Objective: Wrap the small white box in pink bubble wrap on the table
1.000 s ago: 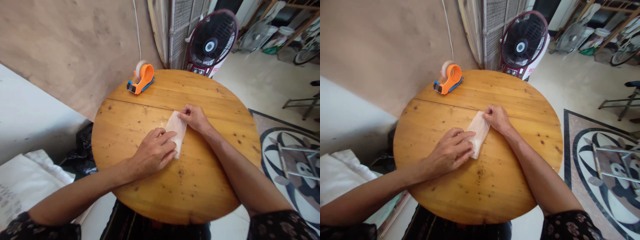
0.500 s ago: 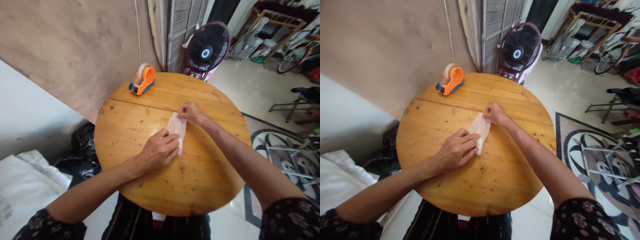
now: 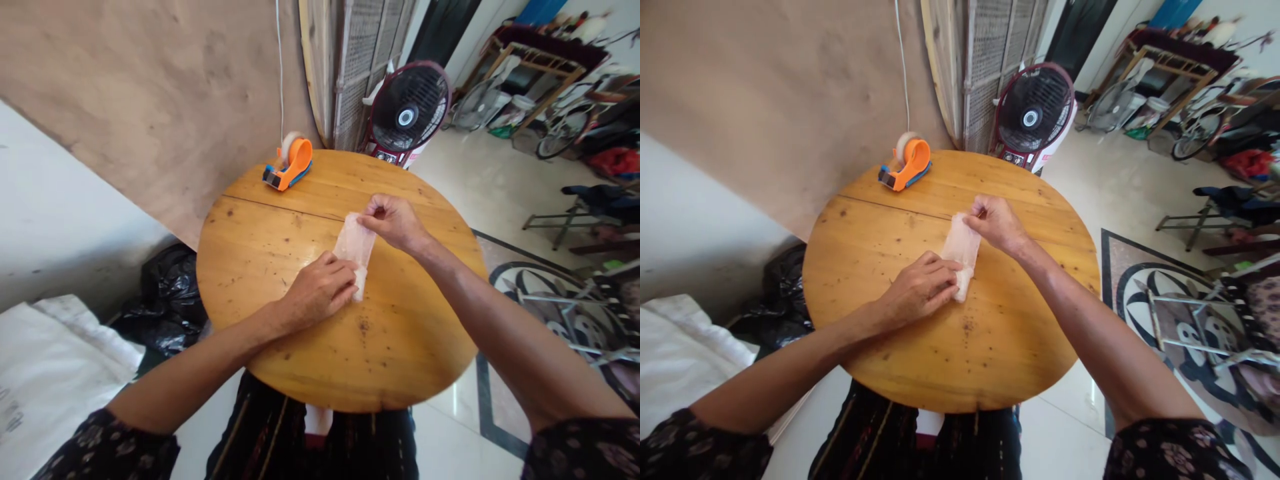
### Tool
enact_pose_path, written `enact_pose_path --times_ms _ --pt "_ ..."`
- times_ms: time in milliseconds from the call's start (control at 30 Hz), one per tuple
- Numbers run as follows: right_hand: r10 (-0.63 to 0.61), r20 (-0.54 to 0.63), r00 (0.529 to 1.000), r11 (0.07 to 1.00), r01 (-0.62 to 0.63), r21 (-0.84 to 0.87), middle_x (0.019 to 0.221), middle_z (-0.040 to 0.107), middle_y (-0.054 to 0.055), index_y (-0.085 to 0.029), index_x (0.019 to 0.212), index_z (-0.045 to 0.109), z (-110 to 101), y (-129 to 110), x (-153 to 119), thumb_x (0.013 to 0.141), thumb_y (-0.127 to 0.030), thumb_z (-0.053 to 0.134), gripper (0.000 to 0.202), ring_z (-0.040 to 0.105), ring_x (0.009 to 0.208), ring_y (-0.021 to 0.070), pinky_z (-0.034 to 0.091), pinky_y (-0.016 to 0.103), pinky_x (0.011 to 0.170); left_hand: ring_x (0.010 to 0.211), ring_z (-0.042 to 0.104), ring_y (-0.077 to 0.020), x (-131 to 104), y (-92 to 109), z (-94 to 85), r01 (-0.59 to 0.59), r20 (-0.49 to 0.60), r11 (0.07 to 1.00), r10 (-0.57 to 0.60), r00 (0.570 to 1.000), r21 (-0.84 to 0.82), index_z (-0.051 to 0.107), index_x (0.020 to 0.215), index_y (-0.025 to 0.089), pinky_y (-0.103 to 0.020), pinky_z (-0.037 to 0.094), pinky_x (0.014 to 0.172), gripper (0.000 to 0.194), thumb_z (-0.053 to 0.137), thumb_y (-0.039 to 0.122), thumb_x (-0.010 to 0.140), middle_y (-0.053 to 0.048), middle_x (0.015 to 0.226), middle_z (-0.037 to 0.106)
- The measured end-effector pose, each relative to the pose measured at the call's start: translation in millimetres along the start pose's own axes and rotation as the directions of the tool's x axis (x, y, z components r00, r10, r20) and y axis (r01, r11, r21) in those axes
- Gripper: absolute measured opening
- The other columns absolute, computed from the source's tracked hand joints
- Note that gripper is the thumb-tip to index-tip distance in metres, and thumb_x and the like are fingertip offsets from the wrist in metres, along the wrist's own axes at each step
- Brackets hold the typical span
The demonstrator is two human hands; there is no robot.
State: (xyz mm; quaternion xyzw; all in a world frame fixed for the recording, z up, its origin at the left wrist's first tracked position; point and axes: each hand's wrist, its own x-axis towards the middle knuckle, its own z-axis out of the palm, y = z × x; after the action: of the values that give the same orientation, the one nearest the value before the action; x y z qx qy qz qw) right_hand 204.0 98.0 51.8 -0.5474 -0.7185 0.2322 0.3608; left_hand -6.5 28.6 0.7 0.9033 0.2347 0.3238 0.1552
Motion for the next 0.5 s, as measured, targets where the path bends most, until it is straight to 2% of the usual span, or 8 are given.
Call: enact_pose_path --times_ms 233,500 --pt "-0.094 0.010 0.996 0.990 0.092 0.107 0.064 0.056 -0.002 -0.021 0.064 0.052 -6 -17 -19 0.075 -0.038 0.069 0.027 0.051 0.060 0.0121 0.043 0.027 0.059 0.097 0.056 -0.0182 -2 1 0.9 0.019 -0.003 1.000 -0.019 1.000 0.022 0.062 0.089 0.017 -0.034 0.046 0.090 0.016 0.049 0.025 0.095 -0.007 0.116 0.065" --pt "-0.144 0.012 0.990 0.989 0.144 0.016 0.075 0.064 0.002 -0.021 0.070 0.054 -10 -27 -42 0.081 -0.041 0.066 0.026 0.058 0.070 0.0157 0.047 0.029 0.064 0.095 0.054 -0.0170 -6 3 3.2 0.112 -0.083 0.994 -0.113 0.990 -0.018 0.069 0.087 0.018 -0.032 0.051 0.084 0.018 0.054 0.026 0.091 -0.010 0.114 0.051"
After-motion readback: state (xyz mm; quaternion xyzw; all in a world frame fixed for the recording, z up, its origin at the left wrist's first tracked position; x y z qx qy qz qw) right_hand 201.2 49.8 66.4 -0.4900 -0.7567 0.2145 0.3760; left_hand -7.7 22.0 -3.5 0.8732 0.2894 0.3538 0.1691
